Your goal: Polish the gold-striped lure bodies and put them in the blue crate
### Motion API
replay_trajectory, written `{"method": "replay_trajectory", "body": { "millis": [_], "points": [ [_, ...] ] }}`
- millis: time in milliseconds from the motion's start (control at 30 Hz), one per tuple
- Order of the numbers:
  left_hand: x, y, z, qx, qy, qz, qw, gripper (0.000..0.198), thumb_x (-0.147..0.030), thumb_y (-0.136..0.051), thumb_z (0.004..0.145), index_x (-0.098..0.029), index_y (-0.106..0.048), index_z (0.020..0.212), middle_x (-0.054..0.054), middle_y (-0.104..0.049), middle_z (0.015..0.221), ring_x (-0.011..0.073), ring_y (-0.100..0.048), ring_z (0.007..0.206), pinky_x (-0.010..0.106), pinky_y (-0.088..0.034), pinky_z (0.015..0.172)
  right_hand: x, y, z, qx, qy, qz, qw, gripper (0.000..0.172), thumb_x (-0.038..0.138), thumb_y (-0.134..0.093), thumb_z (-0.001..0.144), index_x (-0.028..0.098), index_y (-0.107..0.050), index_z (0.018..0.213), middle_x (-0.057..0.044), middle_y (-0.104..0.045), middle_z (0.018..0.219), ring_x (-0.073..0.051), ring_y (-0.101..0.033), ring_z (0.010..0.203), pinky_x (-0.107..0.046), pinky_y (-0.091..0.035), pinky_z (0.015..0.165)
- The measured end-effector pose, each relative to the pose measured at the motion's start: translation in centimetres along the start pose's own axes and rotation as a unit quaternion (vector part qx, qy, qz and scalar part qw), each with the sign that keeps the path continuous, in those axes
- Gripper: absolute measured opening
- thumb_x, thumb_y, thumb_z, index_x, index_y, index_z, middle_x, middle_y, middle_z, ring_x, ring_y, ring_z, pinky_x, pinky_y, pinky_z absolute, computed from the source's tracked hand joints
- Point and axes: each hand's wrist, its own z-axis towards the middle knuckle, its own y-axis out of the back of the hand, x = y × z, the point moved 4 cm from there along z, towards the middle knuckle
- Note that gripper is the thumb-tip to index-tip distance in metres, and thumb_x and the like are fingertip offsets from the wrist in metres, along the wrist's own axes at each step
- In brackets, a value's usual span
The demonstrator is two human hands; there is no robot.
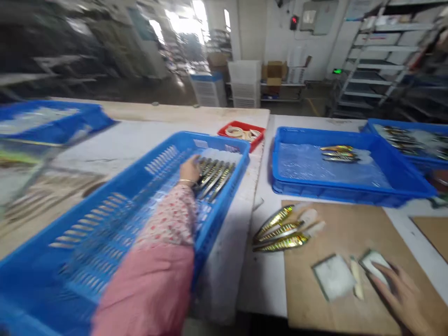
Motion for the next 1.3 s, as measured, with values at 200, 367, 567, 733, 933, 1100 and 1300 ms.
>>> {"method": "replay_trajectory", "body": {
  "millis": [200, 367, 567, 733, 933, 1100, 1300],
  "points": [
    [-16.3, -0.8, -9.3, 0.125, -0.356, -0.049, 0.925, 0.04, -0.035, -0.045, 0.087, -0.019, -0.056, 0.122, 0.003, -0.067, 0.11, 0.0153, -0.061, 0.1, 0.031, -0.045, 0.095, -0.1, -0.5, -0.2, 0.057, -0.03, -0.027, 0.998, 0.05, 0.061, -0.036, 0.095, 0.024, -0.067, 0.107, -0.011, -0.05, 0.123, -0.033, -0.048, 0.11, -0.05, -0.041, 0.089],
    [-22.0, -8.8, -24.1, 0.367, -0.47, 0.098, 0.796, 0.039, -0.032, -0.056, 0.081, -0.025, -0.058, 0.119, 0.006, -0.065, 0.113, 0.0217, -0.06, 0.103, 0.034, -0.045, 0.093, 0.4, -0.4, -0.1, 0.047, -0.028, -0.011, 0.998, 0.037, 0.051, -0.045, 0.094, 0.025, -0.065, 0.111, -0.009, -0.047, 0.127, -0.033, -0.044, 0.113, -0.048, -0.038, 0.091],
    [-21.0, -15.4, -30.2, 0.238, -0.413, 0.185, 0.86, 0.041, -0.029, -0.05, 0.085, -0.015, -0.051, 0.123, 0.017, -0.058, 0.114, 0.0295, -0.053, 0.107, 0.042, -0.043, 0.09, 0.1, -0.7, -0.1, 0.046, -0.038, -0.01, 0.998, 0.028, 0.043, -0.057, 0.09, 0.025, -0.066, 0.11, -0.008, -0.046, 0.128, -0.033, -0.043, 0.113, -0.047, -0.038, 0.09],
    [-21.1, -16.4, -30.7, 0.164, -0.379, 0.215, 0.885, 0.035, -0.028, -0.034, 0.091, -0.011, -0.055, 0.113, 0.017, -0.056, 0.106, 0.029, -0.052, 0.102, 0.041, -0.044, 0.082, 0.3, -0.6, 0.0, 0.033, -0.033, 0.003, 0.999, 0.027, 0.042, -0.057, 0.091, 0.026, -0.066, 0.11, -0.008, -0.045, 0.128, -0.032, -0.044, 0.112, -0.046, -0.038, 0.09],
    [-20.8, -13.2, -32.9, 0.226, -0.336, 0.129, 0.905, 0.037, -0.036, -0.035, 0.092, -0.015, -0.052, 0.117, 0.014, -0.058, 0.109, 0.0244, -0.057, 0.098, 0.034, -0.047, 0.079, 0.1, -0.1, 0.5, -0.008, -0.055, 0.084, 0.995, 0.039, 0.055, -0.046, 0.095, 0.024, -0.067, 0.108, -0.009, -0.049, 0.123, -0.033, -0.045, 0.113, -0.051, -0.037, 0.093],
    [-20.6, -13.4, -37.8, 0.354, -0.322, 0.001, 0.878, 0.035, -0.032, -0.03, 0.093, -0.016, -0.048, 0.119, 0.012, -0.063, 0.106, 0.0225, -0.061, 0.095, 0.034, -0.048, 0.081, 2.4, 1.6, 2.2, -0.074, -0.076, 0.236, 0.966, 0.039, 0.053, -0.055, 0.093, 0.019, -0.064, 0.109, -0.011, -0.049, 0.122, -0.029, -0.047, 0.113, -0.044, -0.039, 0.099],
    [-21.3, -15.4, -40.3, 0.375, -0.25, 0.064, 0.89, 0.035, -0.036, -0.03, 0.094, -0.016, -0.047, 0.117, 0.013, -0.062, 0.112, 0.0249, -0.065, 0.094, 0.033, -0.049, 0.073, 7.4, 1.2, 3.2, 0.062, -0.009, 0.146, 0.987, 0.026, 0.039, -0.058, 0.09, 0.024, -0.066, 0.11, -0.007, -0.049, 0.123, -0.03, -0.045, 0.113, -0.046, -0.039, 0.097]
  ]
}}
